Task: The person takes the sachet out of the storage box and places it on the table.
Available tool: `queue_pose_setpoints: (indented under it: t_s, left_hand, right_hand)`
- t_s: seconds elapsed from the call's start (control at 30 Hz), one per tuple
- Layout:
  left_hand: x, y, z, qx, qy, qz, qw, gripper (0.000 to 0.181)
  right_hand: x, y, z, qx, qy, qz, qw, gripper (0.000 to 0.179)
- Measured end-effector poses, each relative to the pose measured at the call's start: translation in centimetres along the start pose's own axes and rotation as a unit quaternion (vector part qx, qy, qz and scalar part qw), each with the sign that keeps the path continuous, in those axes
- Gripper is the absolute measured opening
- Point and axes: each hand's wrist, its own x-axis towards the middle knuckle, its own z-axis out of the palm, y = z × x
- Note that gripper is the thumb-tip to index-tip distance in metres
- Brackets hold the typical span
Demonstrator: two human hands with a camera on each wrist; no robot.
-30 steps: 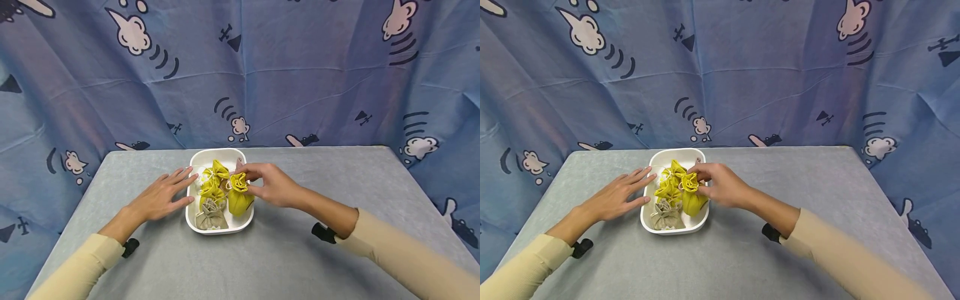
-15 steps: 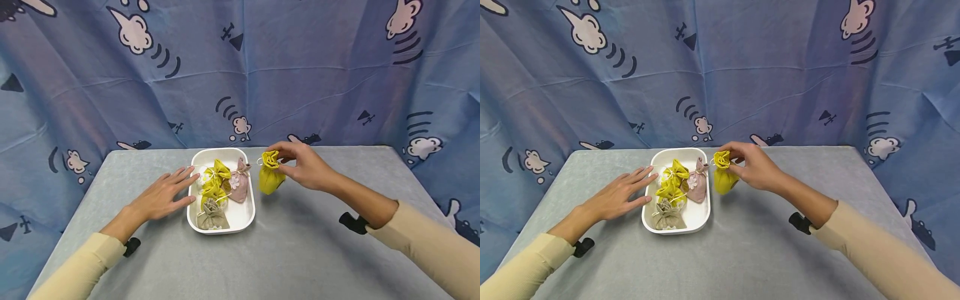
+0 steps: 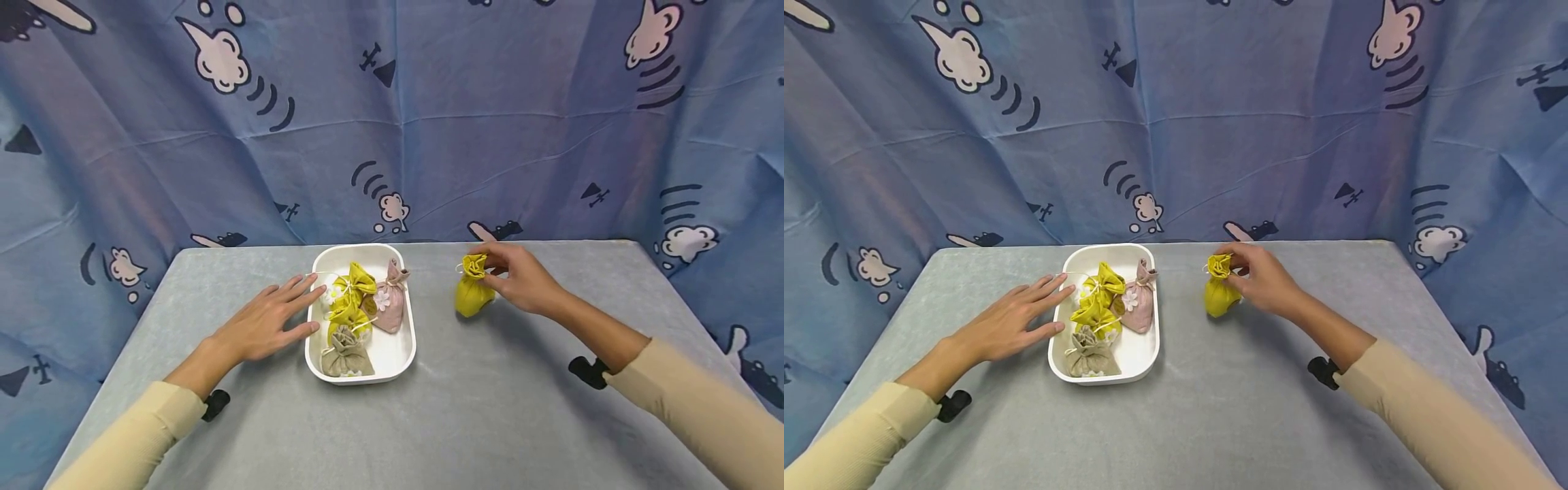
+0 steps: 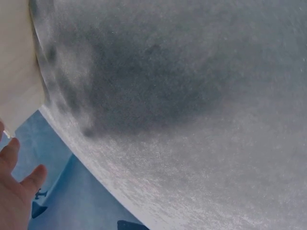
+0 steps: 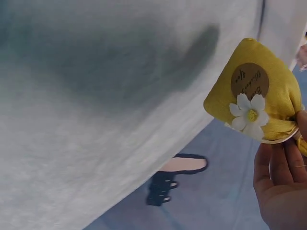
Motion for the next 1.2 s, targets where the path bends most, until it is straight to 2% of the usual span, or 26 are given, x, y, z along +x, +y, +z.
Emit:
queue_pose_setpoints:
  t_s: [0.23,0.6,0.9,1.07,1.2]
  left_hand:
    - [0.0,-0.1,0.1,-0.001,-0.001,-0.004,1.0000,0.069]
    - [-0.1,0.0,0.1,-0.003,-0.005,-0.003,1.0000,0.069]
    - [-0.1,0.0,0.0,-0.009,-0.006,-0.006,0.9999,0.069]
    - [0.0,0.0,0.1,-0.007,-0.001,-0.003,1.0000,0.069]
    - [0.0,-0.1,0.1,-0.006,0.005,0.003,1.0000,0.068]
  right_hand:
    - [-0.4,1.9,-0.3,-0.011,-0.001,0.046,0.9989,0.041]
    - [-0.8,2.9,-0.2,-0.025,-0.004,0.049,0.9985,0.045]
    - [-0.4,1.7,-0.5,-0.042,0.001,0.009,0.9991,0.057]
    - [0.1,0.1,-0.3,-0.038,0.000,-0.004,0.9993,0.056]
    - [0.9,-1.3,0.3,-0.022,-0.016,-0.024,0.9993,0.057]
